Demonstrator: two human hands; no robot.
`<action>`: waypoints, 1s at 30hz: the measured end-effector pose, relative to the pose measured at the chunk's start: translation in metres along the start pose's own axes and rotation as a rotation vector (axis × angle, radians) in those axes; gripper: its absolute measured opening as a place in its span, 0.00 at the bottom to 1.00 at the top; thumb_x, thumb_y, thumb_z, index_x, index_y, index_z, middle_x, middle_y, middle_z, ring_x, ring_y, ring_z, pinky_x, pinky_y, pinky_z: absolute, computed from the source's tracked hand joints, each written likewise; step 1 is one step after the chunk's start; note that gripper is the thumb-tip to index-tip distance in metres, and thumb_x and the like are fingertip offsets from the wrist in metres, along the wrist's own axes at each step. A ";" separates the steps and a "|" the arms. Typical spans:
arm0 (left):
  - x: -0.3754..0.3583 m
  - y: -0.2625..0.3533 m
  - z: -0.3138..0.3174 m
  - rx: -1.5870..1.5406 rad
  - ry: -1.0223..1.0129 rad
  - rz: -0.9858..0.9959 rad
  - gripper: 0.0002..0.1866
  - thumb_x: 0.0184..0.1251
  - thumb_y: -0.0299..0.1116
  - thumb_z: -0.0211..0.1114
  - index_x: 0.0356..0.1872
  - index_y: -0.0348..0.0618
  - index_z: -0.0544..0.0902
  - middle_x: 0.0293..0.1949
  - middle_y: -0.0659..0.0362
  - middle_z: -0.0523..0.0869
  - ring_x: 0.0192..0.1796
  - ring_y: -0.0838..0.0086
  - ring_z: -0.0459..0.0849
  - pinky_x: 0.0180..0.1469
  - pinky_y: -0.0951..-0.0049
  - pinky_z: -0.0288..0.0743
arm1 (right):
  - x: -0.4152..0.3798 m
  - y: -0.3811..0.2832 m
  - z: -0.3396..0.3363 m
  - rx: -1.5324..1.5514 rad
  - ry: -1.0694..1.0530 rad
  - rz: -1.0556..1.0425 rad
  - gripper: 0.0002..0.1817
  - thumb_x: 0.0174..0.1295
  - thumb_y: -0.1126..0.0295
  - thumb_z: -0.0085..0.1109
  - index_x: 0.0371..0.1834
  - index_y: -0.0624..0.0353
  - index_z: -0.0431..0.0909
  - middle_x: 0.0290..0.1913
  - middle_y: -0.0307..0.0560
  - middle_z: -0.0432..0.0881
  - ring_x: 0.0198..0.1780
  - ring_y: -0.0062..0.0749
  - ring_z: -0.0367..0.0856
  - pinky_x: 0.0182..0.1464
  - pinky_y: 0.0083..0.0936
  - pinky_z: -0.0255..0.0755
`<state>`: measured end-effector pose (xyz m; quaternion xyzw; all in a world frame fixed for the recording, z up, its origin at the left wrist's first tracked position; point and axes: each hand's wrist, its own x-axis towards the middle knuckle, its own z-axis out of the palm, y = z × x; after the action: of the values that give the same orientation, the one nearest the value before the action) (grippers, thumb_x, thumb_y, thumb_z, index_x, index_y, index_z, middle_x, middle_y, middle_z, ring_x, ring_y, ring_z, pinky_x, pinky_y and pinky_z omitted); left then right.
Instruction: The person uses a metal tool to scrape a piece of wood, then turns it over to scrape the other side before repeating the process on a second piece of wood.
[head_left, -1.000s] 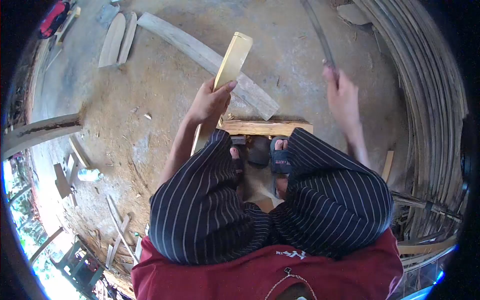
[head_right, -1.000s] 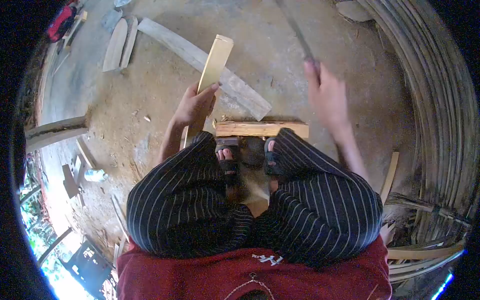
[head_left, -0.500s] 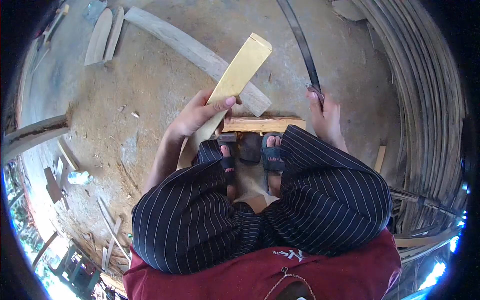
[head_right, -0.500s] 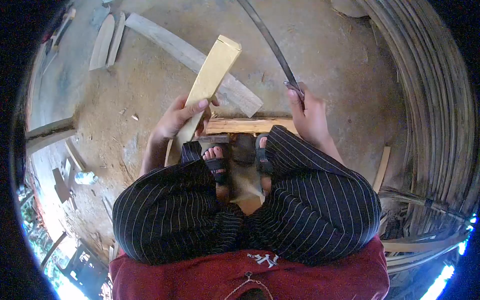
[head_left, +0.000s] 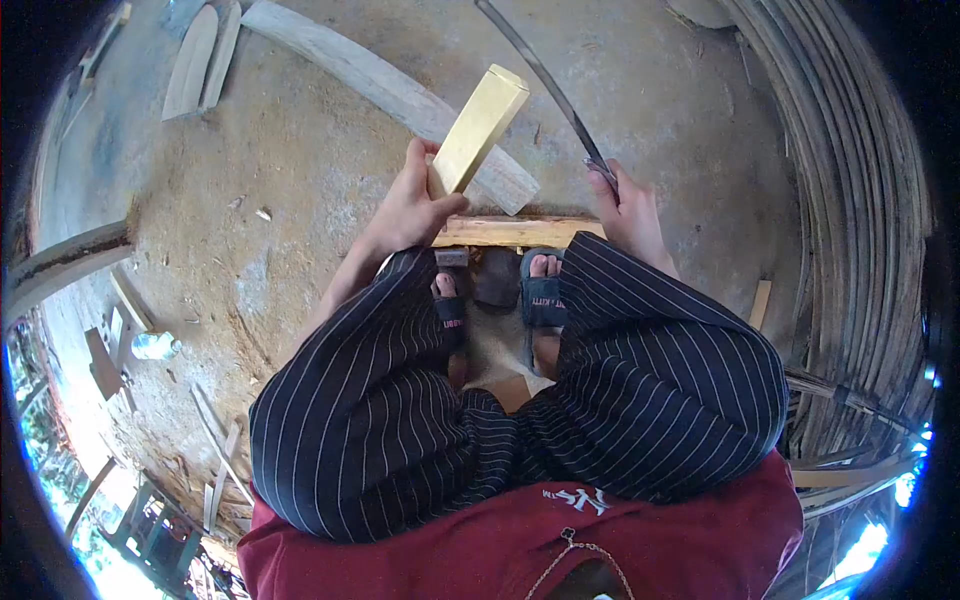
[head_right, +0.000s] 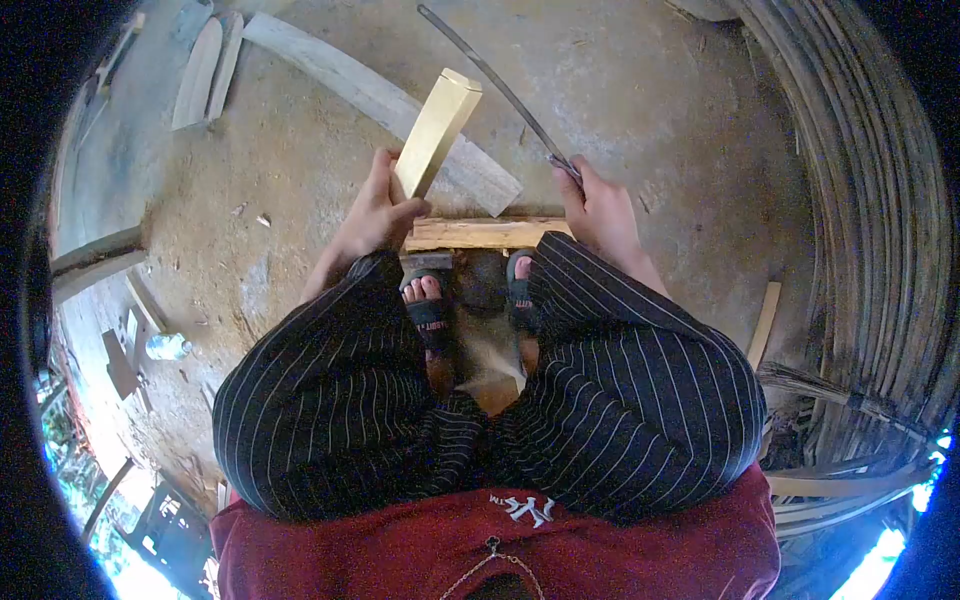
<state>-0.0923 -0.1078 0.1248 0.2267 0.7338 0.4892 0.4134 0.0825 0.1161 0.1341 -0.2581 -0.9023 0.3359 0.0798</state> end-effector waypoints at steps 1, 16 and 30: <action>0.002 -0.009 0.005 -0.177 -0.023 -0.061 0.22 0.63 0.33 0.64 0.51 0.38 0.63 0.38 0.56 0.75 0.43 0.77 0.73 0.46 0.71 0.69 | -0.001 0.003 0.004 -0.008 -0.011 0.003 0.11 0.66 0.61 0.52 0.44 0.55 0.74 0.26 0.61 0.78 0.31 0.61 0.79 0.29 0.47 0.70; 0.021 -0.112 0.028 0.043 -0.032 -0.192 0.23 0.74 0.53 0.46 0.46 0.41 0.73 0.30 0.59 0.78 0.34 0.74 0.77 0.35 0.72 0.72 | -0.016 0.050 0.059 -0.200 -0.236 0.068 0.14 0.67 0.55 0.48 0.42 0.53 0.72 0.25 0.60 0.79 0.30 0.59 0.80 0.32 0.51 0.72; 0.030 -0.143 0.034 0.255 0.006 -0.090 0.29 0.71 0.59 0.44 0.37 0.39 0.78 0.26 0.49 0.80 0.33 0.57 0.81 0.38 0.61 0.71 | -0.017 0.042 0.068 -0.317 -0.378 0.189 0.18 0.68 0.49 0.43 0.43 0.51 0.71 0.28 0.60 0.81 0.34 0.59 0.81 0.34 0.52 0.73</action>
<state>-0.0705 -0.1270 -0.0222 0.2429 0.8006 0.3734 0.4007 0.0924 0.0959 0.0560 -0.2831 -0.9145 0.2384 -0.1632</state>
